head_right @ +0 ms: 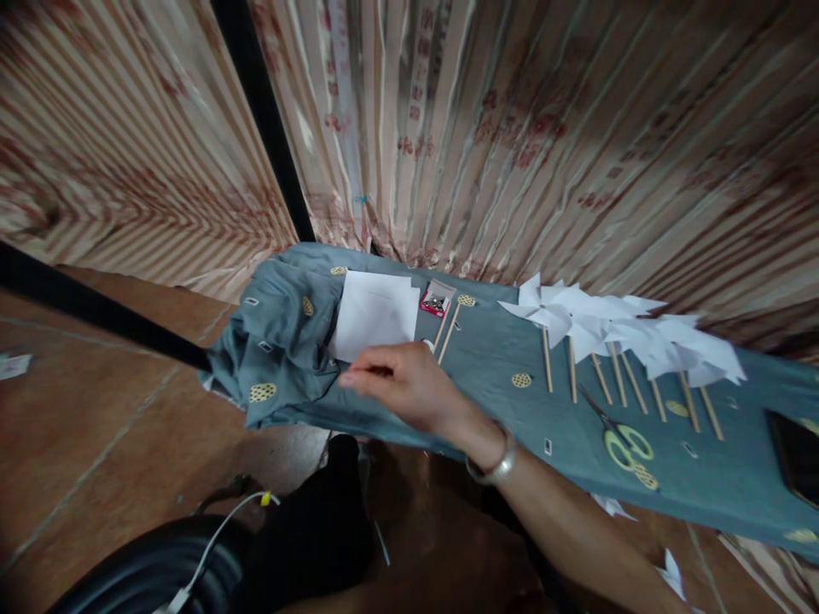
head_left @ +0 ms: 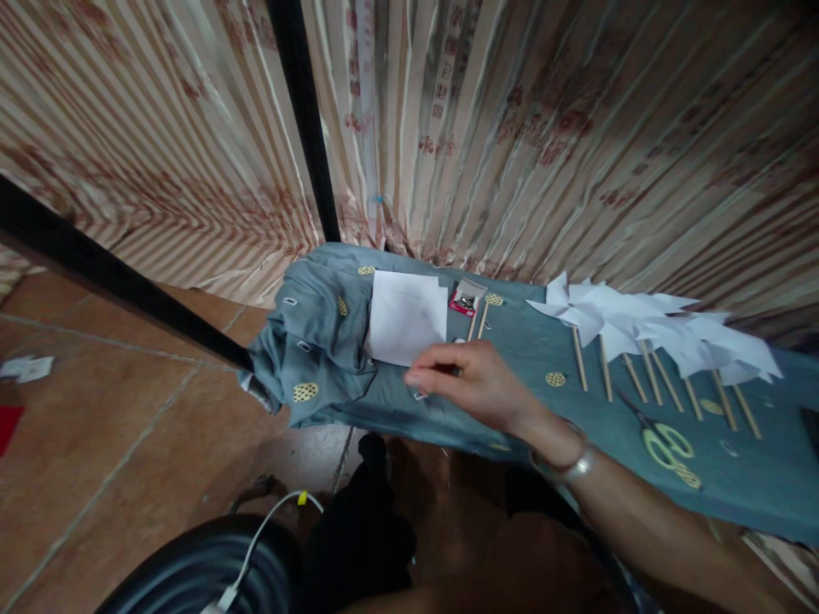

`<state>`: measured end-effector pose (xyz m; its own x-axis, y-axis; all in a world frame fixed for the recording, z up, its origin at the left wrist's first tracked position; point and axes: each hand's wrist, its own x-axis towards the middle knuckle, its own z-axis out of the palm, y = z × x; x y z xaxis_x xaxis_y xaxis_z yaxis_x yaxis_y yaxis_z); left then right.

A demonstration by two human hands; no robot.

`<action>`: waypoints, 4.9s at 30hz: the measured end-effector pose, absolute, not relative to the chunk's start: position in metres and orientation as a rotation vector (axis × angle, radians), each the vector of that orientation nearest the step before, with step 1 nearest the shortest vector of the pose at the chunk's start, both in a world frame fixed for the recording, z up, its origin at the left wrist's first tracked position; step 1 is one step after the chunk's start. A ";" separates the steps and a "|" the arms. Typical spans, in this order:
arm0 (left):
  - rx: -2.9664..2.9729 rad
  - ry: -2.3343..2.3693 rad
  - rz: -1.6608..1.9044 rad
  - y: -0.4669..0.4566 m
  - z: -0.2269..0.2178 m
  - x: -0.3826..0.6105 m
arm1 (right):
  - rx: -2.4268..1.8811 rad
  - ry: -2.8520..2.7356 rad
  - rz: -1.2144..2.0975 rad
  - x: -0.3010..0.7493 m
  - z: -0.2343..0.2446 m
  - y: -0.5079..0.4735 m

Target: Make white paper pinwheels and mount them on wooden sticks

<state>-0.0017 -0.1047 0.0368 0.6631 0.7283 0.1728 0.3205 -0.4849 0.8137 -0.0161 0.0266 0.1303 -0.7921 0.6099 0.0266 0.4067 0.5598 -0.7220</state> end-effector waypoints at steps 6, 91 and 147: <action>2.071 0.817 0.615 -0.110 0.044 -0.004 | -0.854 -2.956 0.227 -0.052 0.062 0.059; 2.613 1.416 0.823 -0.026 0.008 0.006 | -1.695 -1.695 0.501 0.198 0.003 0.044; 2.664 1.636 0.451 -0.054 -0.006 -0.032 | -1.768 -1.787 0.009 0.243 -0.011 0.009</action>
